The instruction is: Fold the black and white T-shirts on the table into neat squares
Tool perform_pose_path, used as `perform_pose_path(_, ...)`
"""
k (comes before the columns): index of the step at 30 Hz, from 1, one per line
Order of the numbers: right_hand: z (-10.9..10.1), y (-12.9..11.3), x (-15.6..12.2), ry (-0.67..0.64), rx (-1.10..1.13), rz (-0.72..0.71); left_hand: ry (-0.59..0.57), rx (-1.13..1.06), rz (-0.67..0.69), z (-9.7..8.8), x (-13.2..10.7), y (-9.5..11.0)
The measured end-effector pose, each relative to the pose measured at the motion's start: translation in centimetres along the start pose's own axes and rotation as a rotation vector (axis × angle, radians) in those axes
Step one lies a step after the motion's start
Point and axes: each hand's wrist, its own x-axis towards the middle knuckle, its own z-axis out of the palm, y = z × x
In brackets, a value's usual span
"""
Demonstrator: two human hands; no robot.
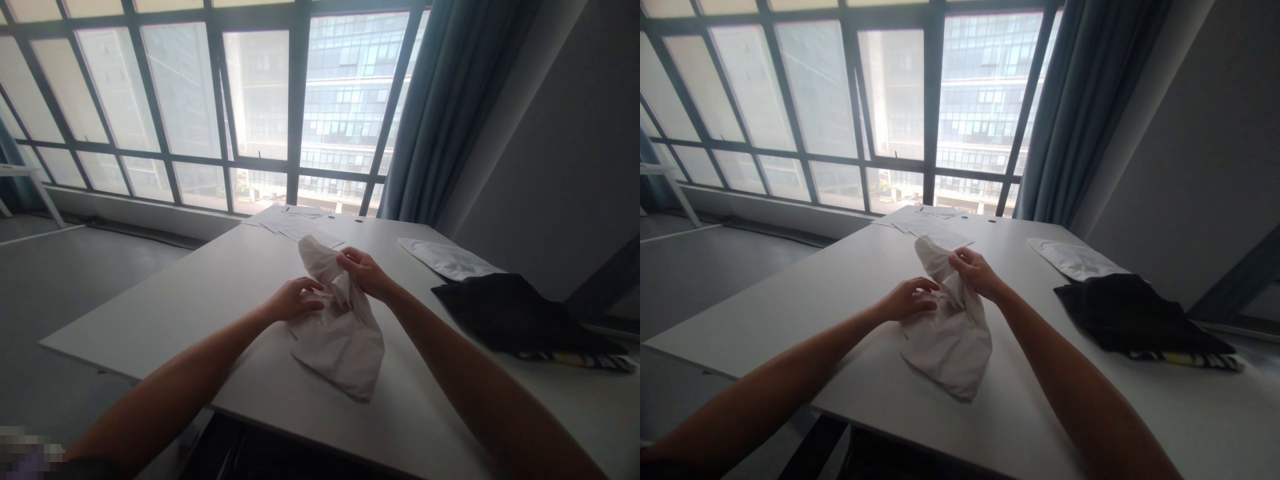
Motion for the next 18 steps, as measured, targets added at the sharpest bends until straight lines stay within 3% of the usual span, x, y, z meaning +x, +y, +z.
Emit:
perform_pose_path(5,0.7,0.7,-0.2,-0.083,-0.017,0.032,0.020,-0.132,0.015,1.2,0.1,1.3)
perform_pose_path(11,1.4,0.4,-0.7,-0.389,-0.190,-0.065,0.211,-0.096,-0.065,1.5,0.4,1.9)
perform_pose_path(15,0.1,1.2,0.0,-0.317,-0.382,-0.155,0.350,-0.242,-0.080,0.7,1.0,1.3)
perform_pose_path(18,-1.3,2.3,0.6,-0.161,-0.639,-0.158,0.451,-0.433,-0.238,-0.2,1.6,0.5)
